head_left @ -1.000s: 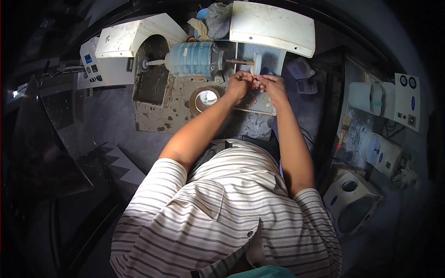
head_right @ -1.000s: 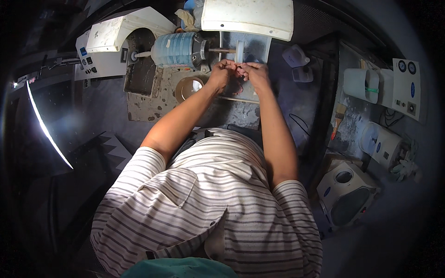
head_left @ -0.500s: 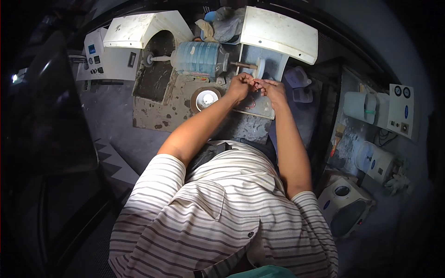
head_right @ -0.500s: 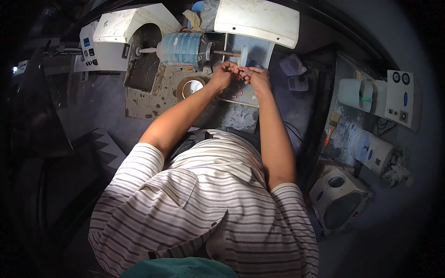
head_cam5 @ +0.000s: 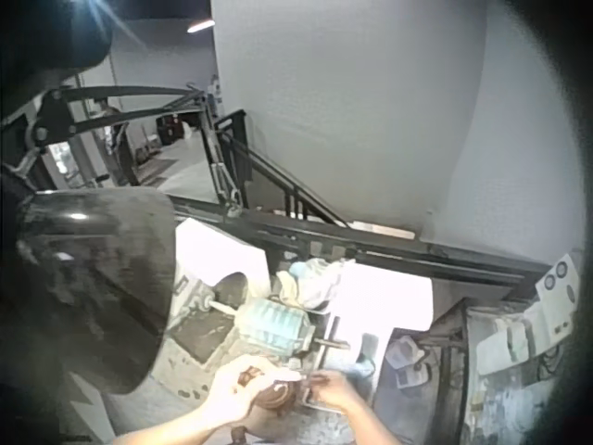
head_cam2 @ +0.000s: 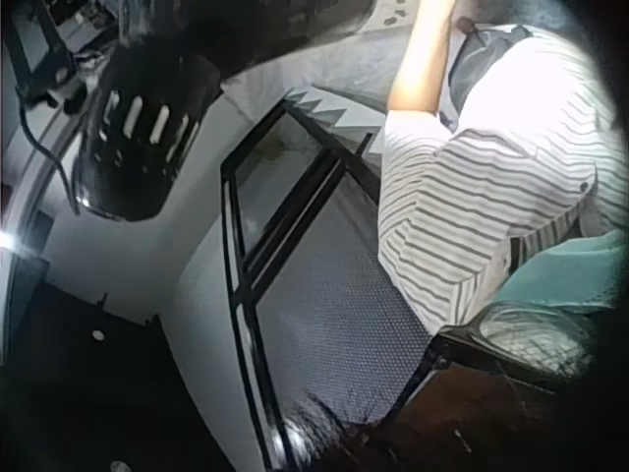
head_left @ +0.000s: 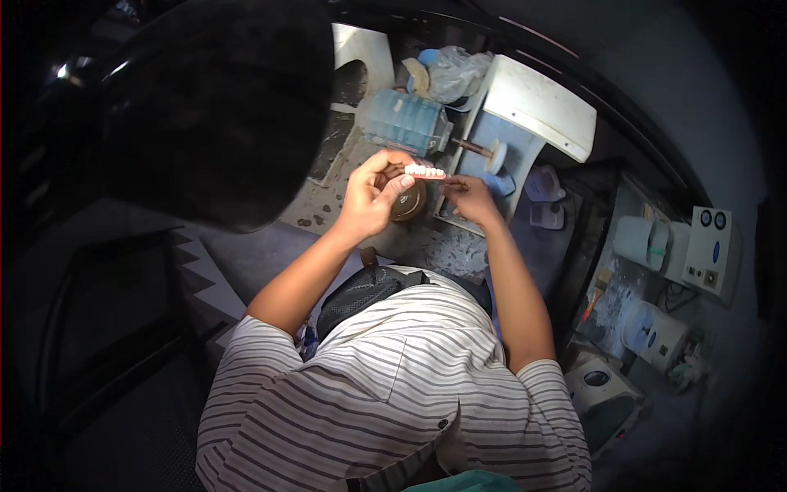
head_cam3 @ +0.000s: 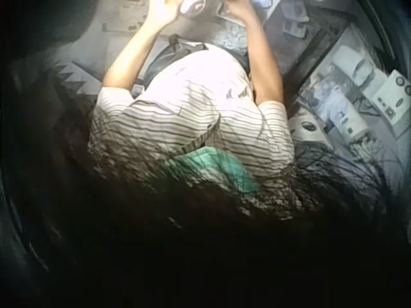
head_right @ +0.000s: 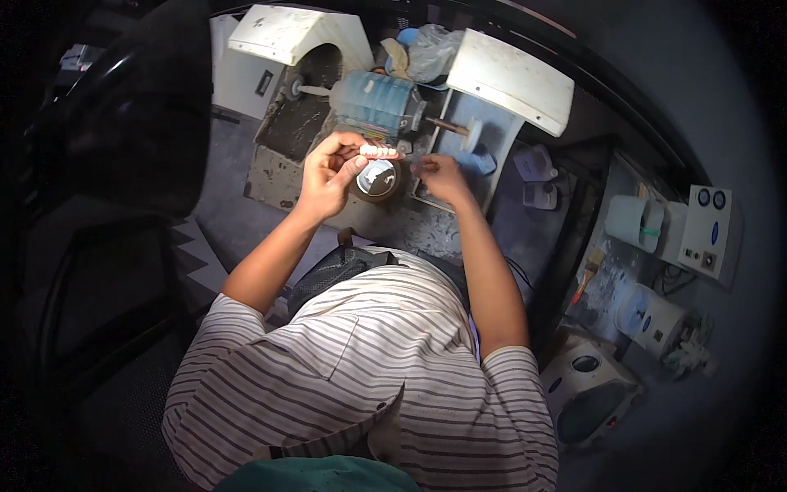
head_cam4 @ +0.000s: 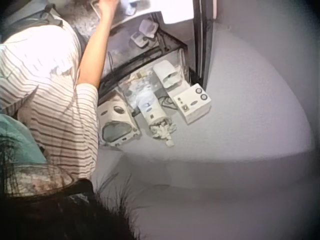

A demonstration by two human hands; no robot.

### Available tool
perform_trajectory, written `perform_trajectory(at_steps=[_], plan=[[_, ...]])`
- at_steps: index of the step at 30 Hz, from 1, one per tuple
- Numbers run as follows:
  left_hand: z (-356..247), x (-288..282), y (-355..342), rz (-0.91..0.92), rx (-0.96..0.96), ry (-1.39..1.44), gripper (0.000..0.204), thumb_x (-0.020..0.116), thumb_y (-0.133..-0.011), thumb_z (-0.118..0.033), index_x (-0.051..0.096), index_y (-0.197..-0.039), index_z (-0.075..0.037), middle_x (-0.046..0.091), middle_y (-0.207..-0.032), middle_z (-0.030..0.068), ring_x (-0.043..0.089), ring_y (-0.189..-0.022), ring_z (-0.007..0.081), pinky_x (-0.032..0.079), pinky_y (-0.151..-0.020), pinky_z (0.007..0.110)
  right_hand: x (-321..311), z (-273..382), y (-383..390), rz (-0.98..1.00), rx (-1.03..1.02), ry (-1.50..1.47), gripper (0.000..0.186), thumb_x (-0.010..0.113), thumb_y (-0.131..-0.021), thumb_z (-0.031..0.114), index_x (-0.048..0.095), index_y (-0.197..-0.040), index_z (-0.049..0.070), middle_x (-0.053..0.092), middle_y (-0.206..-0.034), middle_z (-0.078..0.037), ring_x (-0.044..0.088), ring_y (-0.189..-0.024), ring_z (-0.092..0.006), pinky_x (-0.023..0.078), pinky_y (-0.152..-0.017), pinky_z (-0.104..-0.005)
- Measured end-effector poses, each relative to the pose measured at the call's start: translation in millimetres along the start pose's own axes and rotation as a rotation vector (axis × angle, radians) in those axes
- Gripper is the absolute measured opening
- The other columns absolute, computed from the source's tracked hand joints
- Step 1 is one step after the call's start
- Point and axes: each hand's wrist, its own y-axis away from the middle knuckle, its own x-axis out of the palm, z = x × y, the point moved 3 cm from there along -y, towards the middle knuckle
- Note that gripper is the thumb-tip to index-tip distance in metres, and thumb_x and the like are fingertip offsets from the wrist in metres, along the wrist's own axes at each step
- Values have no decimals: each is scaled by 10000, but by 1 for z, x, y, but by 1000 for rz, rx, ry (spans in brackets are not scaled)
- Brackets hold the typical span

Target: The person polishes a denture against the rotating wheel of a polishing machine and repeatedly lifts and turns the denture under an overhead lamp.

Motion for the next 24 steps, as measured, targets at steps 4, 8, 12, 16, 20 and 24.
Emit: perform_trajectory(at_steps=[4,8,12,16,20,24], plan=[[-35,-1,16,-19,145,172,148,536,-889,16,535,-1036,32,613,-1062,114,593,-992,160,445,-891,280,23,-10,-23,-57,-174,334,492,714,-758,343,617,-1101,3,673,-960,-147,649,-892,-241,512,-755,-342],[-55,-12,35,-83,209,169,167,565,-869,28,513,-1026,46,601,-1035,172,604,-995,228,476,-903,342,39,15,-16,-64,-142,413,473,687,-768,362,627,-1079,9,666,-979,-157,635,-940,-291,485,-834,-366],[-70,-17,46,-128,240,67,183,569,-869,31,529,-1046,54,610,-1002,140,613,-953,187,486,-869,306,35,35,-17,-167,-270,509,320,496,-893,221,598,-1104,3,637,-1000,-223,586,-1006,-367,454,-881,-425],[-80,-21,50,-135,290,-136,177,584,-864,24,548,-1033,61,616,-984,123,617,-918,173,485,-845,288,26,12,-41,-131,-526,811,350,442,-852,91,540,-1182,31,580,-1106,-244,569,-1004,-397,445,-881,-458],[-83,-29,59,-151,282,-195,170,582,-869,13,557,-1026,71,629,-969,131,628,-886,175,491,-833,290,36,42,-33,87,-495,1027,460,411,-819,11,499,-1263,88,563,-1103,-245,575,-1001,-379,474,-845,-436],[-86,-27,63,-171,242,-65,173,575,-876,-1,555,-1025,85,642,-965,153,637,-885,191,498,-833,299,39,42,-43,99,-590,1161,515,412,-826,17,449,-1324,142,577,-1068,-234,589,-973,-375,481,-830,-434]])
